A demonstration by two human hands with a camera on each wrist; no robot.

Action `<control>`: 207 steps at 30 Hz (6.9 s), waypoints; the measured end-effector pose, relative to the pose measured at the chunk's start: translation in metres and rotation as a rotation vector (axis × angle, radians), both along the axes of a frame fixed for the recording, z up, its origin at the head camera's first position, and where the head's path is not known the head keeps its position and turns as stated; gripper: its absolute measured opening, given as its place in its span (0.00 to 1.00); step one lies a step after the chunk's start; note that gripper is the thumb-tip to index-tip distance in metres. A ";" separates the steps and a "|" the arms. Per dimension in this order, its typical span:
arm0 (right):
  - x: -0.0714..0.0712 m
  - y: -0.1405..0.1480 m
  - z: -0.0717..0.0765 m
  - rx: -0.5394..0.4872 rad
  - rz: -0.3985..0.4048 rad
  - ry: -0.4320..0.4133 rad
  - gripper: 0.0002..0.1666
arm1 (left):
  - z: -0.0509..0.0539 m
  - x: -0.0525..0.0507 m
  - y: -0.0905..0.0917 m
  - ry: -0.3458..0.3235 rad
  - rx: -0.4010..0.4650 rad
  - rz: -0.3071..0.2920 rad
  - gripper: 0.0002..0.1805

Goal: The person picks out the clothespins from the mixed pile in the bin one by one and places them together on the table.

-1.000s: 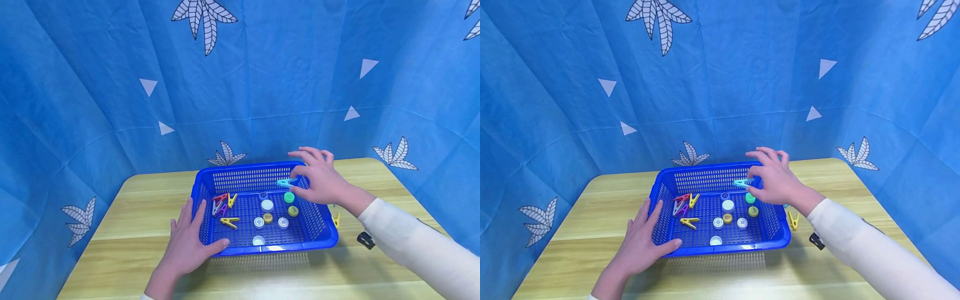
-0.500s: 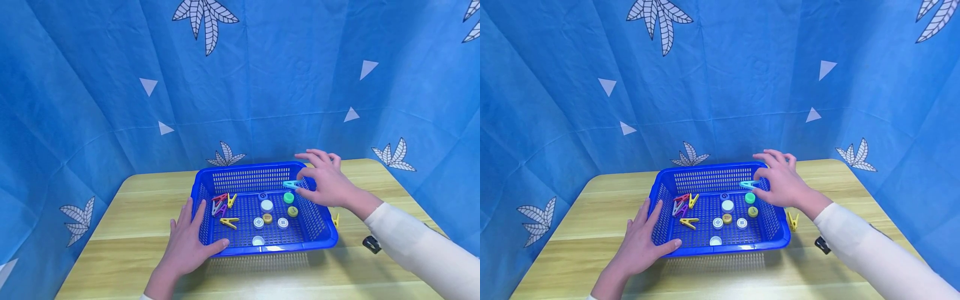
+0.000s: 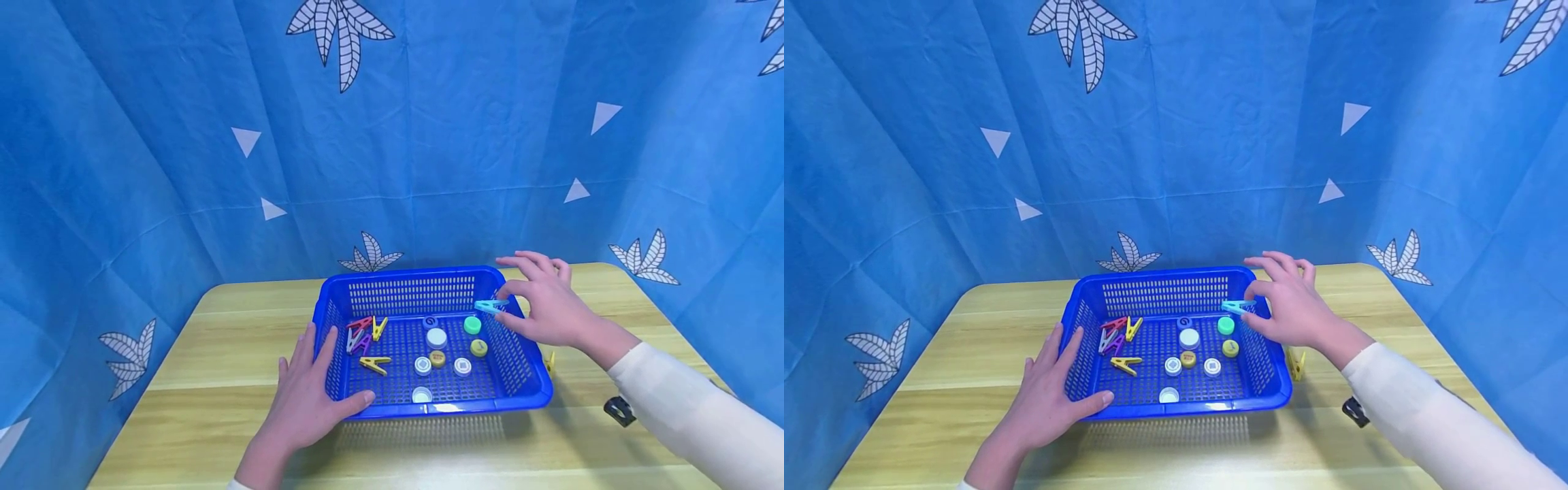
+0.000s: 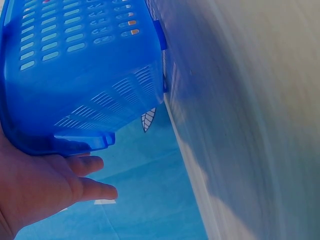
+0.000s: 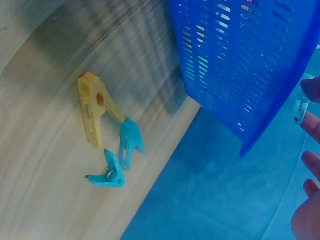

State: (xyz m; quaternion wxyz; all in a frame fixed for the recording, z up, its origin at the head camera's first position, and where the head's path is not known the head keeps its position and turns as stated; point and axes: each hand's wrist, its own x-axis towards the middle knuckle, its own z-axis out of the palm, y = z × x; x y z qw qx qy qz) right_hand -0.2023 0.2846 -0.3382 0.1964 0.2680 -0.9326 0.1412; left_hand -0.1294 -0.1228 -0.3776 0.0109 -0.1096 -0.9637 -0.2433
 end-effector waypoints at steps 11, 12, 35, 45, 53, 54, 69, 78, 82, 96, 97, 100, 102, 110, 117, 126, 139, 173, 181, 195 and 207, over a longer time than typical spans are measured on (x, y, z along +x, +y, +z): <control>0.005 0.009 -0.005 -0.038 -0.017 0.009 0.08 | -0.003 0.000 -0.001 0.019 0.007 -0.006 0.66; 0.006 0.010 -0.005 -0.040 -0.019 0.010 0.08 | -0.003 0.000 -0.001 0.020 0.008 -0.007 0.66; 0.013 0.031 -0.013 -0.058 -0.053 -0.005 0.09 | -0.004 0.001 -0.001 0.037 0.012 -0.009 0.65; 0.015 0.037 -0.015 -0.064 -0.057 -0.010 0.10 | -0.004 0.001 -0.002 0.031 0.016 -0.008 0.65; 0.021 0.043 -0.017 -0.072 -0.079 -0.008 0.08 | -0.004 0.001 -0.001 0.043 0.015 -0.010 0.64; 0.021 0.044 -0.017 -0.074 -0.080 -0.007 0.09 | -0.004 0.001 -0.001 0.043 0.015 -0.010 0.64; 0.028 0.054 -0.027 -0.098 -0.085 0.010 0.11 | -0.004 0.001 -0.001 0.032 -0.001 -0.005 0.67; 0.032 0.062 -0.029 -0.110 -0.104 -0.003 0.12 | -0.004 0.000 -0.001 0.039 0.006 -0.006 0.66; 0.034 0.065 -0.033 -0.113 -0.115 -0.012 0.12 | -0.005 0.000 -0.001 0.043 0.005 -0.006 0.65; 0.041 0.080 -0.050 -0.118 -0.148 -0.040 0.11 | -0.006 0.000 -0.002 0.051 0.009 -0.009 0.65; 0.042 0.081 -0.051 -0.119 -0.149 -0.043 0.11 | -0.006 0.000 -0.002 0.053 0.013 -0.010 0.65; 0.043 0.083 -0.054 -0.124 -0.153 -0.050 0.11 | -0.005 0.000 -0.002 0.055 0.018 -0.011 0.65; 0.044 0.085 -0.057 -0.126 -0.162 -0.054 0.11 | -0.005 0.000 -0.002 0.053 0.017 -0.011 0.65; 0.047 0.091 -0.066 -0.129 -0.189 -0.070 0.11 | -0.005 0.000 -0.002 0.057 0.014 -0.008 0.65; 0.049 0.096 -0.075 -0.135 -0.205 -0.082 0.11 | -0.004 0.000 -0.002 0.047 0.015 -0.006 0.65; 0.053 0.101 -0.083 -0.135 -0.225 -0.098 0.11 | -0.005 0.001 -0.001 0.051 0.009 -0.005 0.65; 0.058 0.110 -0.090 -0.118 -0.231 -0.101 0.10 | -0.003 0.001 -0.001 0.041 0.005 -0.002 0.66; 0.063 0.118 -0.098 -0.061 -0.320 -0.192 0.11 | -0.002 0.001 -0.001 0.035 0.009 -0.002 0.66; 0.061 0.119 -0.099 -0.030 -0.335 -0.223 0.12 | -0.002 0.001 -0.001 0.041 0.009 -0.003 0.66; 0.061 0.117 -0.097 -0.038 -0.340 -0.209 0.13 | -0.003 0.001 -0.001 0.038 0.006 0.002 0.67; 0.056 0.117 -0.080 -0.094 -0.317 -0.172 0.11 | -0.004 0.001 -0.001 0.028 0.006 0.004 0.67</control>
